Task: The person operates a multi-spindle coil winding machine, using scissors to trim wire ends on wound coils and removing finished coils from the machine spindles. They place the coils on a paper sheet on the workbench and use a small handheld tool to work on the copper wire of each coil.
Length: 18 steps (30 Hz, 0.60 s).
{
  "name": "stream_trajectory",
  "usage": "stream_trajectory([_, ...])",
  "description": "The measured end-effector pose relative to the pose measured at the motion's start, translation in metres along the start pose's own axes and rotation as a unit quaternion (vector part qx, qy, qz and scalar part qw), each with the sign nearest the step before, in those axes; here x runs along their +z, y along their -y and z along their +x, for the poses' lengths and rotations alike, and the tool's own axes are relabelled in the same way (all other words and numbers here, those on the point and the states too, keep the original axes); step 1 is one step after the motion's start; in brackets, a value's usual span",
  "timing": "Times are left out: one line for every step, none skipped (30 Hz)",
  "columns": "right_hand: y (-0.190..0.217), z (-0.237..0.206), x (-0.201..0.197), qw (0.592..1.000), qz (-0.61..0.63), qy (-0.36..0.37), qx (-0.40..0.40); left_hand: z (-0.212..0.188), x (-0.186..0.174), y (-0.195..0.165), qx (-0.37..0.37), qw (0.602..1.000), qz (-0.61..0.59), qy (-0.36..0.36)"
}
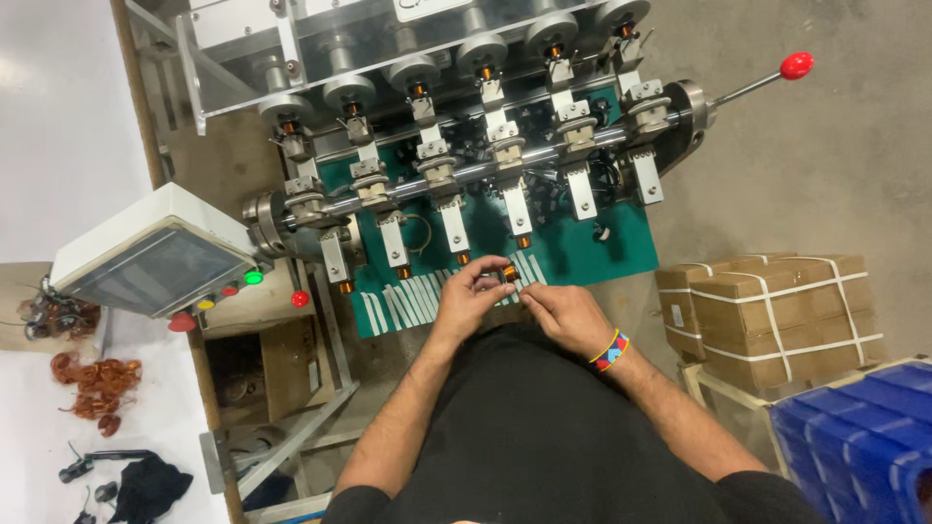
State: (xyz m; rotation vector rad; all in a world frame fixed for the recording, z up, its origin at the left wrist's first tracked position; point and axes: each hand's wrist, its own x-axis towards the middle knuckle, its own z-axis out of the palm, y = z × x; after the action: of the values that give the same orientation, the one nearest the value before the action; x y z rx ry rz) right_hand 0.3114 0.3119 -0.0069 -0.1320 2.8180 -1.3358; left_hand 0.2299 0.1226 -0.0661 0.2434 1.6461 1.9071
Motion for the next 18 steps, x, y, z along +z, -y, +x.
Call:
stream_trajectory([0.002, -0.003, -0.001, 1.000, 0.008, -0.001, 0.001, 0.003, 0.007, 0.007, 0.005, 0.997, -0.075, 0.000])
stream_trajectory([0.002, -0.005, -0.003, 1.000, 0.015, -0.002, 0.000, 0.005, 0.013, 0.014, 0.011, 0.989, -0.149, -0.002])
stream_trajectory([-0.002, -0.004, -0.005, 0.998, 0.040, 0.026, 0.036, 0.007, 0.020, 0.021, 0.000, 0.986, -0.169, -0.010])
stream_trajectory([-0.007, -0.003, -0.005, 0.994, 0.064, 0.056, 0.072, 0.008, 0.028, 0.029, -0.012, 0.982, -0.188, -0.021])
stream_trajectory([-0.016, -0.004, -0.005, 0.986, 0.089, 0.086, 0.108, 0.009, 0.035, 0.036, -0.025, 0.977, -0.208, -0.033])
stream_trajectory([-0.028, -0.004, -0.006, 0.984, 0.107, 0.107, 0.095, 0.011, 0.040, 0.042, -0.016, 0.976, -0.212, -0.048])
stream_trajectory([-0.043, 0.000, -0.005, 0.980, 0.126, 0.129, 0.082, 0.014, 0.044, 0.048, -0.009, 0.974, -0.216, -0.065])
stream_trajectory([-0.060, 0.005, -0.003, 0.975, 0.146, 0.150, 0.070, 0.015, 0.048, 0.053, -0.001, 0.972, -0.219, -0.081])
stream_trajectory([-0.079, 0.012, -0.003, 0.974, 0.130, 0.173, 0.061, 0.015, 0.050, 0.057, 0.009, 0.975, -0.189, -0.119])
stream_trajectory([-0.100, 0.022, -0.003, 0.973, 0.115, 0.196, 0.049, 0.015, 0.051, 0.059, 0.019, 0.975, -0.159, -0.156])
stream_trajectory([-0.118, 0.028, -0.001, 0.970, 0.099, 0.218, 0.039, 0.013, 0.051, 0.061, 0.027, 0.972, -0.127, -0.193])
stream_trajectory([-0.132, 0.030, 0.003, 0.981, 0.001, 0.186, 0.060, 0.008, 0.050, 0.063, 0.031, 0.974, -0.114, -0.192])
stream_trajectory([-0.145, 0.034, 0.006, 0.981, -0.099, 0.149, 0.076, 0.003, 0.048, 0.064, 0.038, 0.976, -0.100, -0.191])
stream_trajectory([-0.155, 0.038, 0.009, 0.970, -0.197, 0.111, 0.088, -0.004, 0.048, 0.066, 0.043, 0.977, -0.086, -0.191])
stream_trajectory([-0.162, 0.039, 0.014, 0.979, -0.149, 0.091, 0.103, -0.011, 0.050, 0.068, 0.026, 0.976, -0.082, -0.199])
stream_trajectory([-0.166, 0.044, 0.020, 0.985, -0.100, 0.071, 0.118, -0.019, 0.050, 0.070, 0.009, 0.975, -0.076, -0.206])
stream_trajectory([-0.168, 0.050, 0.026, 0.989, -0.050, 0.049, 0.133, -0.025, 0.051, 0.072, -0.005, 0.974, -0.070, -0.213])
stream_trajectory([-0.167, 0.057, 0.031, 0.993, -0.057, 0.027, 0.099, -0.030, 0.054, 0.074, -0.009, 0.972, -0.079, -0.223])
